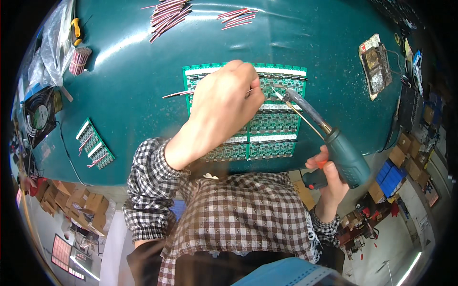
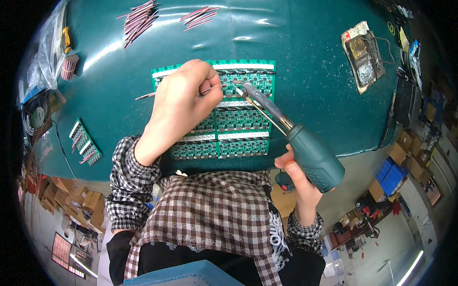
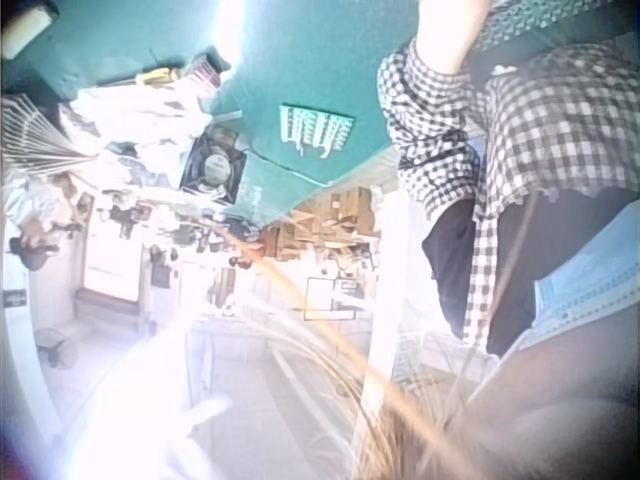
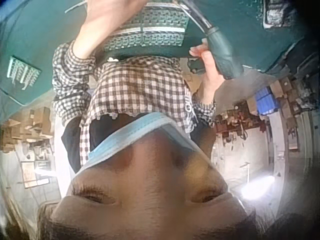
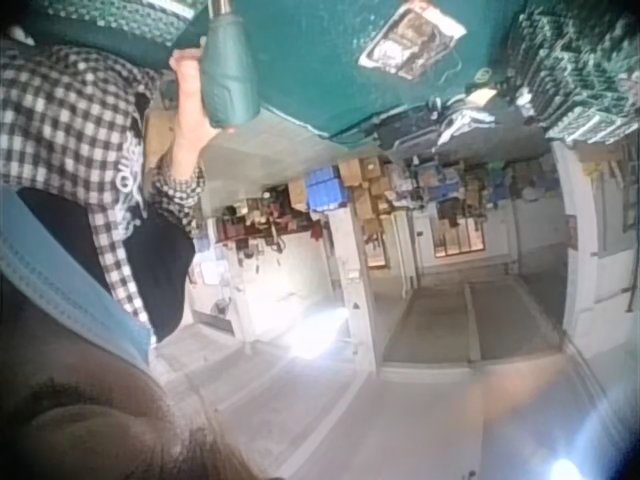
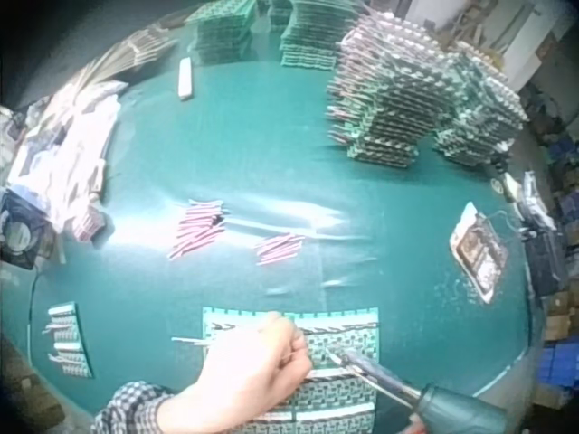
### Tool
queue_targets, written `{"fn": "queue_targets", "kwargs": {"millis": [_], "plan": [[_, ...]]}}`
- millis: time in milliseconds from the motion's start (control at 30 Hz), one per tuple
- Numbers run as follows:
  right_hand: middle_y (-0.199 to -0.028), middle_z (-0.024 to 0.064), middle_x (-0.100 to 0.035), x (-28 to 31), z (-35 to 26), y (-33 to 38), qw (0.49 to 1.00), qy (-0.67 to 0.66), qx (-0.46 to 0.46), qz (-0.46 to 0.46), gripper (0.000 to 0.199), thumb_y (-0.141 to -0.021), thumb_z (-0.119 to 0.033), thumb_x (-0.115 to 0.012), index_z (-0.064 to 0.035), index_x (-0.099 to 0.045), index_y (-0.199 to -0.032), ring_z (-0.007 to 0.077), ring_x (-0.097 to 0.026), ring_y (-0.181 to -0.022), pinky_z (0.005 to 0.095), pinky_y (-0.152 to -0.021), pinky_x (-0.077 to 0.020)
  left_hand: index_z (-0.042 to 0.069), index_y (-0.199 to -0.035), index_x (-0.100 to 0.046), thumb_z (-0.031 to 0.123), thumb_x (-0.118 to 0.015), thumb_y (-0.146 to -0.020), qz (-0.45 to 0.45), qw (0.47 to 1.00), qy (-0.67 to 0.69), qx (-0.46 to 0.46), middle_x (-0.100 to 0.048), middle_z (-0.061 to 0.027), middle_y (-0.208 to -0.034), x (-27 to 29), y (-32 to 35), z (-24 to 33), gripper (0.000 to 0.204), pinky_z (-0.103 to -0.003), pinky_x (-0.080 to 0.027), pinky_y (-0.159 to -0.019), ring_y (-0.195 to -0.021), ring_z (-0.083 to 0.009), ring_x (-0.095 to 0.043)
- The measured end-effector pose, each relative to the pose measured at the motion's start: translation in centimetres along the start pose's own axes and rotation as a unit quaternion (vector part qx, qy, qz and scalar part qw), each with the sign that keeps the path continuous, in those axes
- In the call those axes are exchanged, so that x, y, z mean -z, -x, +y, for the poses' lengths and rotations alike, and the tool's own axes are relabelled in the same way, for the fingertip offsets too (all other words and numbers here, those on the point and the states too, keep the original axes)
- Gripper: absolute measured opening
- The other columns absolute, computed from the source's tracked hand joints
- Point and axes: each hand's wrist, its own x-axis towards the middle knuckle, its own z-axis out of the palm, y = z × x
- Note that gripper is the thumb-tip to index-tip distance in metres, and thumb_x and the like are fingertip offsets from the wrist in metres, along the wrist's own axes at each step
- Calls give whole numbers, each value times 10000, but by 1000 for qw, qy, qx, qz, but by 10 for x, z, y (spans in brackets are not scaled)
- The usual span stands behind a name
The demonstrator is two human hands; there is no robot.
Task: The person solders red and white wires onto a green circuit board using a soldering iron and solder wire. They repeatedly pick wires, place them on the board, apply heat, and add solder to secure connections. The person occasionally lifts the board to inspect the soldered joints before continuing.
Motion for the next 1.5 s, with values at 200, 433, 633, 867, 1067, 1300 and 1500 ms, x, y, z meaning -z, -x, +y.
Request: {"fn": "queue_targets", "kwargs": {"millis": [200, 433, 633, 867, 1067, 1300, 1500], "plan": [[-778, 140, -634, -4, -2, 0, 1000, -1, -12, 3, 372, -799, -122, -643, 98, -545, -1083, 210, -630, -696, 320, -657, -534, 36, -703, -537, 3, -618, -676, 1, 1000, 13, 0, -531, -76, -655, 0, 0, -1, 92, -327, -434, -516, -561, -224, -539], [-773, 130, -644, -4, -2, -1, 1000, 16, -18, -4, 344, -784, -81, -661, 76, -562, -1074, 187, -627, -705, 304, -659, -515, 36, -705, -535, 3, -616, -678, 3, 1000, 7, -8, -532, -80, -658, 1, 1, -1, 92, -327, -435, -516, -562, -225, -541], [-765, 124, -641, -4, -2, -2, 1000, 24, 3, -15, 321, -784, -69, -661, 70, -573, -1059, 178, -622, -699, 297, -667, -501, 36, -706, -535, 2, -619, -675, 7, 1000, 14, -9, -532, -83, -660, 0, 1, -1, 95, -328, -436, -520, -565, -227, -542], [-761, 116, -638, -6, -1, -2, 999, 34, 7, -8, 317, -786, -68, -663, 70, -576, -1057, 170, -617, -693, 294, -670, -496, 36, -705, -537, 1, -618, -674, 17, 999, 33, -14, -528, -82, -657, 0, 1, -2, 94, -331, -436, -524, -565, -229, -537], [-775, 105, -633, -7, -2, -2, 1000, 23, -2, -6, 312, -786, -72, -668, 65, -580, -1052, 166, -616, -695, 291, -672, -495, 38, -705, -538, 8, -615, -677, 8, 1000, 24, -18, -529, -82, -660, 1, 0, -3, 87, -336, -434, -521, -570, -234, -542], [-785, 107, -634, -6, -1, -2, 999, 33, 5, -10, 309, -783, -57, -674, 65, -580, -1051, 167, -618, -703, 295, -677, -497, 42, -707, -540, 11, -616, -677, 11, 1000, 26, -8, -529, -81, -662, 1, 1, -1, 87, -338, -433, -518, -570, -237, -542], [-783, 105, -640, -9, -3, -1, 999, 34, -4, 1, 295, -780, -47, -674, 66, -584, -1038, 166, -622, -720, 296, -697, -495, 42, -714, -538, 11, -616, -678, 17, 999, 25, -16, -526, -80, -662, 0, 1, -2, 92, -338, -432, -521, -576, -237, -541]]}}
